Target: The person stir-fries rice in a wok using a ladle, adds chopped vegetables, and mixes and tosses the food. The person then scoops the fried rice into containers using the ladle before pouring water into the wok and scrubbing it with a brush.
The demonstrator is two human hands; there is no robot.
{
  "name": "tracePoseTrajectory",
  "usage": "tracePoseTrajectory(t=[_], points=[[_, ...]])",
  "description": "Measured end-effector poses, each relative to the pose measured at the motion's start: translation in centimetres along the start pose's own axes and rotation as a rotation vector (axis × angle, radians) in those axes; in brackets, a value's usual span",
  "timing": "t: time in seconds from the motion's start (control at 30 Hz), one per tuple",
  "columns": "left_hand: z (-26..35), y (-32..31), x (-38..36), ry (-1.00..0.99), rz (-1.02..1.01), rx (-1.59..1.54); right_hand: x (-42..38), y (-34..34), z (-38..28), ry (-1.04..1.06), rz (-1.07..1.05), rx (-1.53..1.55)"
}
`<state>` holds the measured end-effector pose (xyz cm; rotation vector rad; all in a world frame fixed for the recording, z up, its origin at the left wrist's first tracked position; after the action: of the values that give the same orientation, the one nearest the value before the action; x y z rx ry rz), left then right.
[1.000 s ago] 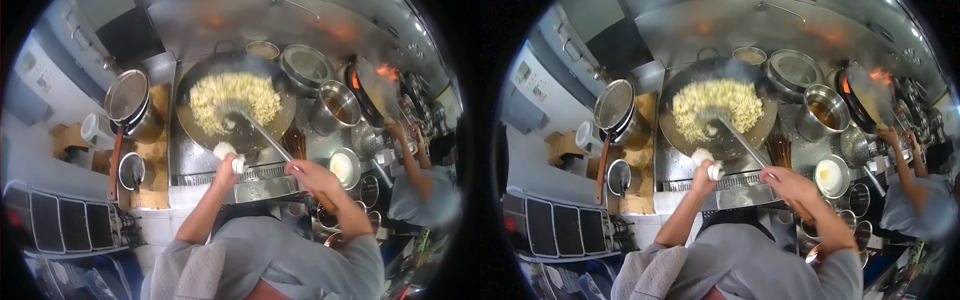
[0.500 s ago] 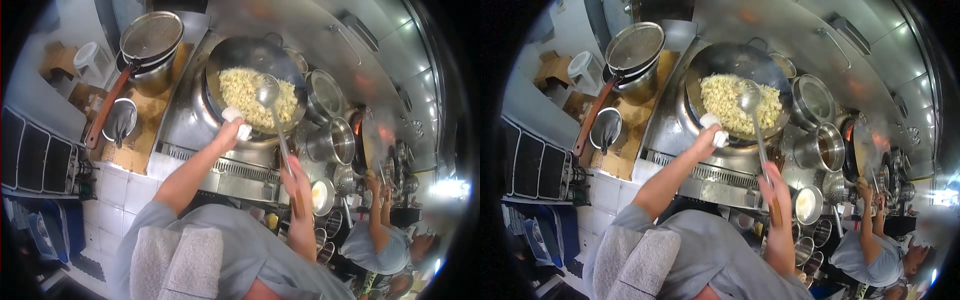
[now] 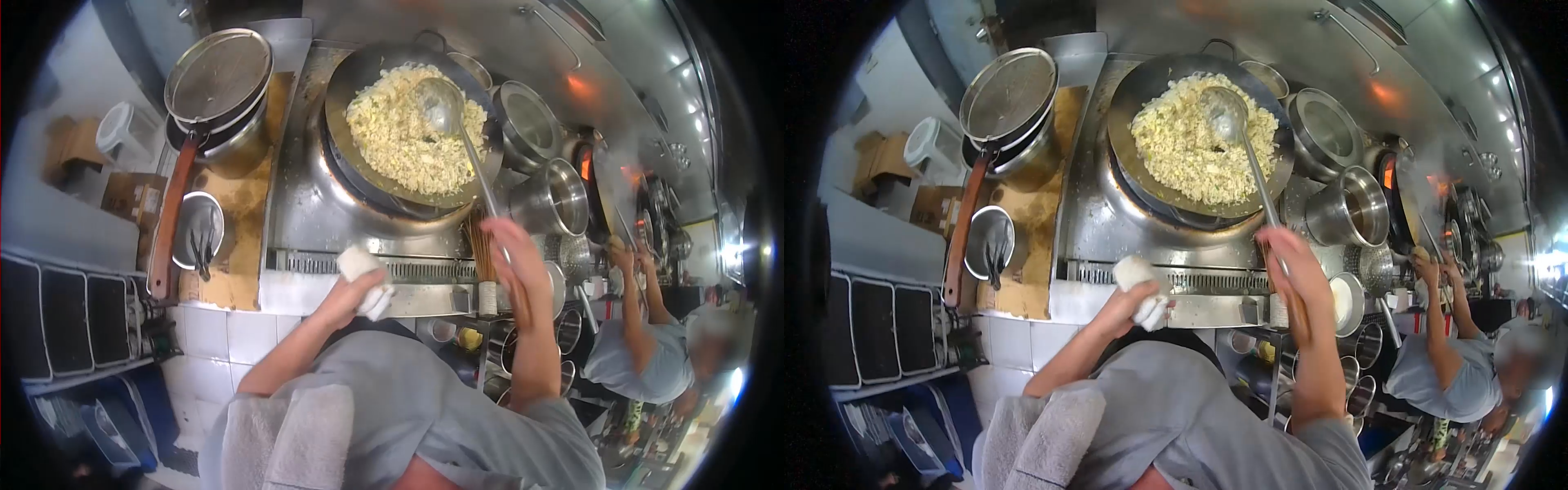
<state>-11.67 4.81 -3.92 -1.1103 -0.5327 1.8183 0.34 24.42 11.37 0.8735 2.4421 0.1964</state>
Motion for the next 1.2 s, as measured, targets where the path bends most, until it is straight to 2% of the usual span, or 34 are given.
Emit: tracePoseTrajectory(t=[0.03,0.1,0.17,0.2,0.27,0.3,0.4,0.43,0.47,0.53,0.63,0.73,0.77,0.8,0.87,0.9,1.0,1.03,1.13,1.17,1.2], points=[[0.9,0.3,-1.1,-0.011,0.026,-0.031,-2.7,0.6,1.9,-0.096,0.008,0.137],[2.0,0.7,-1.2,-0.051,0.056,-0.068,-1.4,0.6,6.7,-0.134,0.010,0.359],[1.5,0.2,0.1,-0.008,0.019,-0.079,-0.2,0.0,7.3,-0.133,0.029,0.516],[1.3,-0.3,0.5,0.009,-0.014,-0.060,0.7,0.1,4.9,-0.116,0.032,0.382],[0.6,0.6,0.0,0.014,0.054,-0.039,1.2,-0.4,1.4,-0.097,0.020,0.128],[1.3,0.7,0.4,0.001,0.077,-0.017,-0.8,0.1,1.9,-0.016,-0.023,0.232],[2.1,1.2,1.8,-0.086,0.118,-0.055,-2.1,-1.0,8.1,-0.175,-0.225,0.532],[2.1,0.4,2.1,-0.056,0.101,-0.065,0.4,0.2,9.2,-0.101,0.002,0.571],[2.5,-0.9,2.6,-0.037,0.077,-0.083,1.6,-0.6,5.7,-0.077,-0.110,0.526],[2.6,-1.8,2.2,-0.031,0.061,-0.113,2.0,0.0,2.8,-0.080,-0.050,0.210],[3.9,-2.7,3.0,0.004,0.069,-0.062,-2.2,0.7,5.2,-0.040,-0.275,0.612],[4.9,-4.8,5.9,0.007,0.056,-0.101,2.7,0.9,5.7,-0.120,-0.156,0.559],[5.3,-5.5,6.9,0.028,0.034,-0.100,3.7,1.1,4.2,-0.070,-0.105,0.324],[5.5,-6.0,7.3,0.060,0.014,-0.086,2.7,0.8,4.3,-0.074,-0.139,0.334],[6.0,-5.5,8.4,0.092,0.130,-0.009,0.5,1.8,4.8,-0.045,-0.191,0.343],[5.8,-5.5,9.1,0.121,0.122,0.003,0.1,2.1,6.3,-0.094,-0.242,0.475],[4.6,-4.2,11.5,0.108,0.146,0.013,5.3,2.2,5.8,-0.032,-0.137,0.288],[4.8,-4.6,11.3,0.105,0.126,0.034,5.3,2.0,3.9,0.015,-0.109,0.135],[5.0,-4.4,11.0,0.109,0.184,0.071,1.9,2.4,4.4,-0.025,-0.240,0.278],[4.8,-3.9,11.5,0.101,0.176,0.054,3.0,2.6,5.7,-0.037,-0.263,0.377],[4.3,-3.5,11.5,0.123,0.180,0.049,3.9,2.6,5.9,-0.029,-0.232,0.337]])
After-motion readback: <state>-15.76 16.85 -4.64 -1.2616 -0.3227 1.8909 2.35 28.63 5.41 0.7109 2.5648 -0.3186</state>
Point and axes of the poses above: each hand's wrist, its own x-axis towards the middle knuckle, its own y-axis out of the back of the hand, z = x × y, the point moved 10 cm from there along x, towards the middle knuckle, and after that the axes turned 9 degrees about -x, right-handed, at the moved point
